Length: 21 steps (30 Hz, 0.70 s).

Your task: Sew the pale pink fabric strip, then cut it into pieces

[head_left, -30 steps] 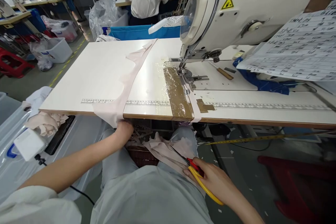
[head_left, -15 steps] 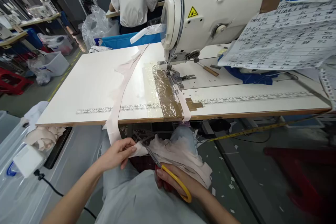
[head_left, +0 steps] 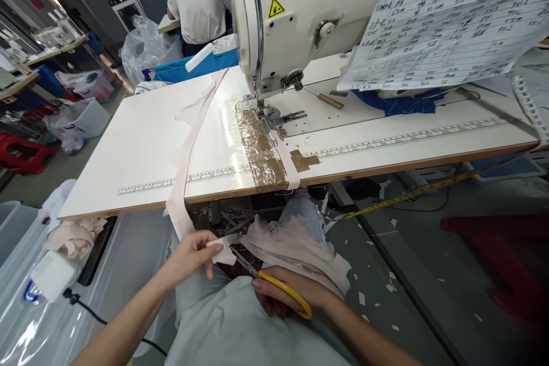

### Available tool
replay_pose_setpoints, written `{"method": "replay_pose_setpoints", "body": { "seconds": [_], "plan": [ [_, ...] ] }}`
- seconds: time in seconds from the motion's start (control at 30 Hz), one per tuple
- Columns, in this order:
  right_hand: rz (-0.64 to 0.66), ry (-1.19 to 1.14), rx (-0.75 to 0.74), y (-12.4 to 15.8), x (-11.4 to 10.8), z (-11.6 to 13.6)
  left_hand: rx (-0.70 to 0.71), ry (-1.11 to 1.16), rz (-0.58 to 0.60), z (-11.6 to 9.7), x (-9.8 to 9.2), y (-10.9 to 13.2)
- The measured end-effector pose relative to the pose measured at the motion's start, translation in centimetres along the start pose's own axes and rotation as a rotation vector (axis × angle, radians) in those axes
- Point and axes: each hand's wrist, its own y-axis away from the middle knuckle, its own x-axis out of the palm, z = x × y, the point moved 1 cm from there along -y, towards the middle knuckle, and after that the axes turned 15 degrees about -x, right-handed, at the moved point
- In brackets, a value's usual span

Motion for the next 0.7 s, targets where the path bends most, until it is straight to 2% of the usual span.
{"method": "replay_pose_setpoints", "body": {
  "seconds": [0.1, 0.33, 0.47, 0.57, 0.7],
  "plan": [
    [-0.004, -0.004, -0.012, -0.4, 0.0, -0.4, 0.001, 0.057, 0.002, 0.2, 0.0, 0.0],
    [-0.086, 0.141, -0.028, -0.8, -0.1, -0.3, -0.053, 0.002, 0.157, 0.3, 0.3, -0.1],
    [-0.128, 0.288, -0.019, -0.6, -0.2, 0.3, -0.048, -0.043, 0.134, -0.3, 0.4, -0.2],
    [-0.128, 0.317, -0.021, -0.6, -0.3, 0.5, -0.055, -0.021, 0.102, -0.7, 0.6, -0.3],
    [-0.113, 0.326, -0.019, -0.6, -0.1, 0.3, -0.099, 0.012, 0.136, -0.7, 0.7, -0.4]
  ]
}}
